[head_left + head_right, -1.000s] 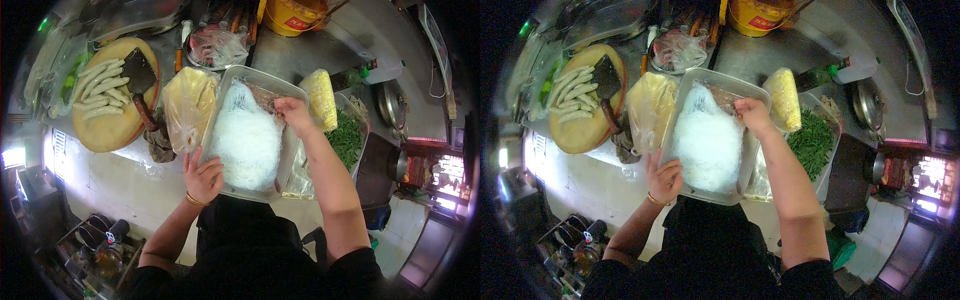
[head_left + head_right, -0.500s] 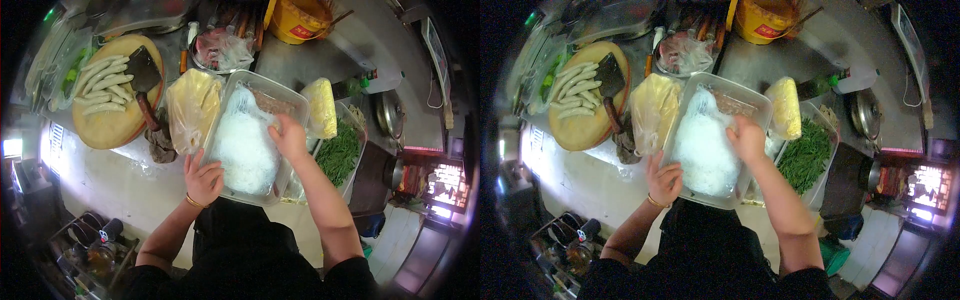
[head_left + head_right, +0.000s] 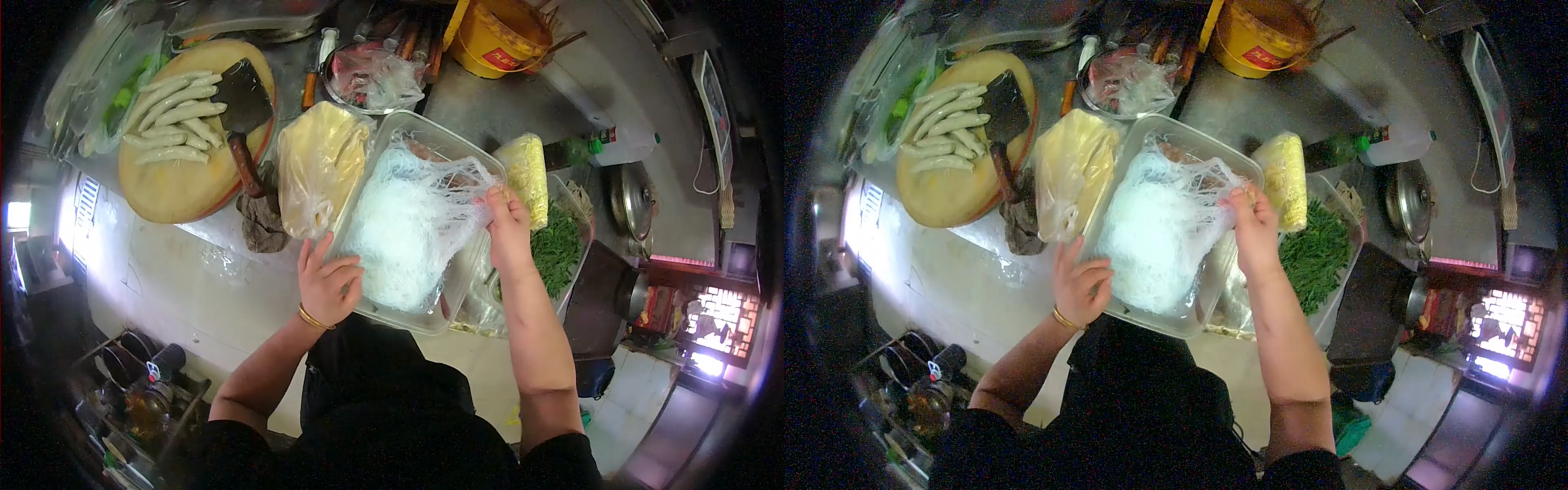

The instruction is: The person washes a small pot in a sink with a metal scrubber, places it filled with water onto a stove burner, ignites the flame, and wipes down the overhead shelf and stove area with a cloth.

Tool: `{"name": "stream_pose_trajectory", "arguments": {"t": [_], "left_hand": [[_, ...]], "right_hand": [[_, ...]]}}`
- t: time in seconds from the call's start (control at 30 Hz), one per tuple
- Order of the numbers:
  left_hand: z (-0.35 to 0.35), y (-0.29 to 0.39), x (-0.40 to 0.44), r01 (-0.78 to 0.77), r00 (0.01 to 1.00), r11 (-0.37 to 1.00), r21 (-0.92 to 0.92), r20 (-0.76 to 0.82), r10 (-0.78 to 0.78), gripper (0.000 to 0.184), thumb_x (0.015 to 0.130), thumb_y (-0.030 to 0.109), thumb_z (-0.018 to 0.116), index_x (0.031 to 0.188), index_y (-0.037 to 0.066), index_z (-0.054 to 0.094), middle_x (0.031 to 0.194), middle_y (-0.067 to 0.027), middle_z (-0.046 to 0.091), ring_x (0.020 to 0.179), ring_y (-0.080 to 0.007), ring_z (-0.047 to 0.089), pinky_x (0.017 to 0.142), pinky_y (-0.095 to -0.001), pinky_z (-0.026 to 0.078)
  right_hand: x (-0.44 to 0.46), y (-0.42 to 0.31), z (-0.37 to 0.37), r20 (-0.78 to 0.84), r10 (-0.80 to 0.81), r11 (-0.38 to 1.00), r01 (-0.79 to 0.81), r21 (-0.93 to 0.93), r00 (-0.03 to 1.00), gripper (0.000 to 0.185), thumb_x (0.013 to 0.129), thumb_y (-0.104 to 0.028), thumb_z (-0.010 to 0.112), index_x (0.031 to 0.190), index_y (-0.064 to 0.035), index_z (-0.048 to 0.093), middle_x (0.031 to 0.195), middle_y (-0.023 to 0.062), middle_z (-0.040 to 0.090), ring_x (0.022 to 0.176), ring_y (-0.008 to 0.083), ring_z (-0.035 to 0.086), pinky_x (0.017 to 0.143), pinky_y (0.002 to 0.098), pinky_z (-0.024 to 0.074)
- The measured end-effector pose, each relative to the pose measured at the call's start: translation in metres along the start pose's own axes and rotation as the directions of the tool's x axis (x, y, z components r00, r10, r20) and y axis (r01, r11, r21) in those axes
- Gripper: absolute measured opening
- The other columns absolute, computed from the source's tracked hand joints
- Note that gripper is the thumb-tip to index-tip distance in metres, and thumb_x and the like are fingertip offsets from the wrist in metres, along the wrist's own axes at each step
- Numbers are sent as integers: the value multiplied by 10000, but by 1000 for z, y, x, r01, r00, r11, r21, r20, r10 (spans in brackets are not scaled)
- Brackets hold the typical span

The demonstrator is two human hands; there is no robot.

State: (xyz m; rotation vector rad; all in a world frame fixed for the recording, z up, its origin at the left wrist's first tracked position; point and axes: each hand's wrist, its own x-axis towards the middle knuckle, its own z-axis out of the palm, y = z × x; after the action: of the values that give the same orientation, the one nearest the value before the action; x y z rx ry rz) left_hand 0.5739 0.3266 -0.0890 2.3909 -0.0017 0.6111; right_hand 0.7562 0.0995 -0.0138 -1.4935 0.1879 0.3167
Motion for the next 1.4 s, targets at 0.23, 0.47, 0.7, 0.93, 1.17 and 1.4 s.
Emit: {"name": "stream_pose_trajectory", "arguments": {"t": [0.23, 0.47, 0.7, 0.93, 1.17, 1.4], "left_hand": [[-4, 2, -1, 15, 1000, 999, -28, -27, -15, 58, 672, 120, 643, 711, 159, 660, 887, 37, 669, 1187, -266, 481, 1060, -483, 237], [-1, 2, -3, 28, 996, 999, -19, -79, -30, 89, 662, 107, 654, 731, 163, 662, 888, 37, 667, 1175, -258, 490, 1054, -473, 254], [3, 1, -9, 60, 997, 998, 21, -54, -58, 163, 664, 100, 637, 816, 152, 663, 1041, -28, 619, 1197, -309, 449, 1040, -479, 273], [13, 7, -45, 152, 983, 979, 138, -120, -136, 561, 751, 129, 588, 1285, 33, 446, 1389, -209, 359, 1279, -420, 316, 1054, -504, 232], [31, 64, -153, 400, 897, 817, 416, 9, -443, 698, 844, 230, 543, 1425, 23, 215, 1458, -217, 238, 1336, -432, 202, 1074, -522, 181], [25, 116, -358, 896, 273, 209, 391, -115, -955, 779, 743, 269, 662, 1394, 44, 297, 1325, -226, 422, 1227, -404, 396, 1019, -472, 320]], "right_hand": [[21, 8, -5, 113, -192, 800, 222, -557, 975, 398, 853, -208, 622, 1206, -57, 514, 1013, 81, 626, 921, 179, 590, 758, 322, 491], [-15, 14, -6, 541, -285, -28, 557, -830, 792, 341, 746, -183, 649, 1074, -95, 612, 1117, 100, 601, 1018, 306, 551, 970, 457, 372], [-58, 39, -15, 590, -145, -8, 596, -803, 794, 412, 732, -192, 665, 1124, -105, 573, 1223, 113, 532, 1153, 313, 474, 1073, 482, 261], [-94, 28, -117, 513, -331, -47, 529, -847, 792, 718, 698, -321, 708, 1321, -105, 423, 1410, 159, 332, 1309, 351, 300, 1084, 512, 202], [-144, 58, -229, 502, -246, 20, 522, -852, 829, 666, 737, -369, 648, 1307, -89, 449, 1412, 180, 318, 1319, 375, 263, 1080, 569, 141], [-140, 89, -259, 589, -360, 13, 635, -773, 724, 560, 708, -281, 649, 1210, -72, 519, 1323, 174, 427, 1269, 372, 334, 1065, 572, 169]]}}
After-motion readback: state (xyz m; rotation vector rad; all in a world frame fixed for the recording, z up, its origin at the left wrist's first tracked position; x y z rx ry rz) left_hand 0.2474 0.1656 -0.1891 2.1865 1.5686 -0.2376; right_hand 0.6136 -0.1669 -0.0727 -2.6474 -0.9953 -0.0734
